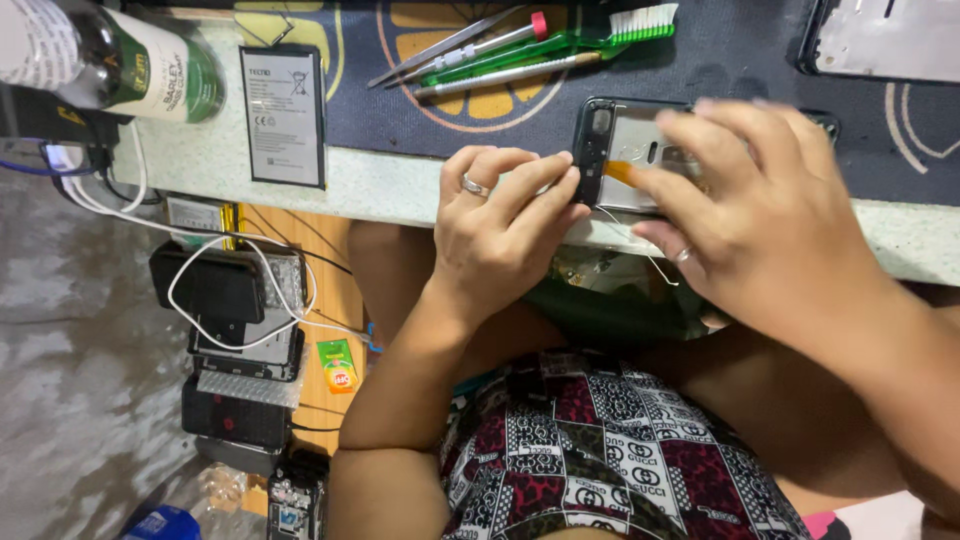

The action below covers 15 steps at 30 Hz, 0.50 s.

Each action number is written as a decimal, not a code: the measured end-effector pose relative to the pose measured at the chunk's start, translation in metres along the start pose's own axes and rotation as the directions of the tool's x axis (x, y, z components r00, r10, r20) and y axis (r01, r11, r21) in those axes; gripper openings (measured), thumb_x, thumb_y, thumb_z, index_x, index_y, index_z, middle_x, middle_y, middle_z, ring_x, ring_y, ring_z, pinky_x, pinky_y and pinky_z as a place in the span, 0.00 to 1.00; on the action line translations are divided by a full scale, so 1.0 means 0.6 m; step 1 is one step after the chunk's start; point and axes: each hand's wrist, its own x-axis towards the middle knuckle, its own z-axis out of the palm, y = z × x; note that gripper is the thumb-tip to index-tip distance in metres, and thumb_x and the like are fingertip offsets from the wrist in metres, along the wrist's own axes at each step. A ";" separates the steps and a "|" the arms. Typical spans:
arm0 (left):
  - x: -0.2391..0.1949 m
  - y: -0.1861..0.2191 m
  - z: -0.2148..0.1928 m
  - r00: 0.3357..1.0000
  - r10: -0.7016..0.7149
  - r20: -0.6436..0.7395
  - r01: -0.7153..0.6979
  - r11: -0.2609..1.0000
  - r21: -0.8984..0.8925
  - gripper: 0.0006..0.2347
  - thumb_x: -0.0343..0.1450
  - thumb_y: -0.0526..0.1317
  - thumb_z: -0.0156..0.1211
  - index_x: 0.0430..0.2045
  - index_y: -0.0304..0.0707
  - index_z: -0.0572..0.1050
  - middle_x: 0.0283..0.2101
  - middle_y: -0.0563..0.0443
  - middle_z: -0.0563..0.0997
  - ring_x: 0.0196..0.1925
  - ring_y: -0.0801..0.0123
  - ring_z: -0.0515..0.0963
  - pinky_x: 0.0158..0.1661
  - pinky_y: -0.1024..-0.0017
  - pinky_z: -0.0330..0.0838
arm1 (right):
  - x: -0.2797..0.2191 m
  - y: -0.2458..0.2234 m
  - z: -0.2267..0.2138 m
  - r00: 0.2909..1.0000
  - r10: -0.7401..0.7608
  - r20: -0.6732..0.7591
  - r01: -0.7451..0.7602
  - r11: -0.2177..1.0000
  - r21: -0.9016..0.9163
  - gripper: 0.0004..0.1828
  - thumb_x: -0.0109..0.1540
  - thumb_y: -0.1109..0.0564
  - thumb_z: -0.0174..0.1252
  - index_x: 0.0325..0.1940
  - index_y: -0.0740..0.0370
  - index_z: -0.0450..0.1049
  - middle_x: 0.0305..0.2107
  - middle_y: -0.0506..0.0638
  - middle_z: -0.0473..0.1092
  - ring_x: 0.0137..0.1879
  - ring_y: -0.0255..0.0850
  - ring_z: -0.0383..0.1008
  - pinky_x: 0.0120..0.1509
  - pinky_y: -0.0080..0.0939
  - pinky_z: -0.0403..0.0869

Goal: The person disassembles a smartphone, removes the battery, and uses a screwdriver to unscrew and remove the camera module from the phone frame. They then place the removed camera module on the workbench.

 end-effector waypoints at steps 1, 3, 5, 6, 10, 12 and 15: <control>0.001 0.001 0.000 1.000 -0.012 -0.009 0.012 1.000 -0.004 0.11 0.70 0.40 0.73 0.42 0.35 0.81 0.51 0.52 0.81 0.51 0.61 0.79 0.56 0.59 0.67 | 0.005 0.002 0.004 1.000 0.001 0.006 -0.001 1.000 0.029 0.22 0.57 0.49 0.68 0.53 0.58 0.79 0.57 0.57 0.69 0.64 0.56 0.67 0.68 0.58 0.67; 0.003 0.002 0.004 0.999 -0.033 -0.027 0.032 0.999 -0.019 0.11 0.70 0.40 0.74 0.41 0.36 0.81 0.50 0.53 0.81 0.50 0.61 0.79 0.55 0.60 0.68 | 0.013 0.007 0.010 1.000 0.008 0.019 -0.009 0.996 0.083 0.27 0.54 0.48 0.69 0.57 0.56 0.79 0.61 0.59 0.66 0.66 0.59 0.66 0.69 0.60 0.67; 0.002 0.001 0.005 0.999 -0.041 -0.024 0.040 0.999 -0.026 0.10 0.70 0.40 0.74 0.39 0.36 0.81 0.50 0.53 0.82 0.50 0.61 0.79 0.55 0.60 0.69 | 0.015 0.012 0.010 0.999 0.006 0.031 -0.009 0.995 0.098 0.27 0.55 0.48 0.70 0.57 0.55 0.79 0.62 0.58 0.67 0.66 0.59 0.66 0.67 0.58 0.70; 0.000 0.000 0.004 0.999 -0.044 -0.021 0.044 0.999 -0.028 0.09 0.69 0.40 0.74 0.38 0.37 0.81 0.50 0.53 0.82 0.50 0.60 0.79 0.54 0.60 0.69 | 0.015 0.013 0.009 0.999 0.007 0.037 -0.010 0.994 0.107 0.26 0.55 0.48 0.70 0.57 0.54 0.79 0.62 0.58 0.67 0.66 0.59 0.66 0.66 0.57 0.71; -0.002 -0.004 0.003 0.997 -0.074 -0.019 0.072 0.993 -0.092 0.08 0.68 0.39 0.74 0.29 0.40 0.78 0.51 0.53 0.82 0.50 0.60 0.79 0.54 0.59 0.69 | 0.019 0.022 0.006 0.999 -0.033 0.042 0.030 0.998 0.060 0.28 0.53 0.45 0.69 0.56 0.52 0.79 0.59 0.57 0.69 0.64 0.57 0.68 0.62 0.56 0.71; -0.002 -0.005 0.003 0.997 -0.074 -0.023 0.071 0.992 -0.104 0.08 0.68 0.39 0.74 0.29 0.39 0.78 0.51 0.53 0.82 0.50 0.60 0.79 0.54 0.59 0.69 | 0.021 0.025 0.005 0.999 -0.038 0.037 0.036 0.997 0.066 0.26 0.54 0.45 0.69 0.56 0.51 0.79 0.58 0.57 0.70 0.63 0.57 0.69 0.63 0.56 0.71; -0.004 -0.005 0.004 0.997 -0.078 -0.012 0.077 0.992 -0.102 0.06 0.68 0.36 0.73 0.31 0.39 0.79 0.51 0.53 0.82 0.51 0.60 0.80 0.55 0.59 0.70 | 0.023 0.026 0.000 0.999 -0.031 0.035 0.027 0.995 0.095 0.25 0.56 0.47 0.69 0.56 0.52 0.79 0.58 0.57 0.71 0.62 0.57 0.70 0.62 0.56 0.72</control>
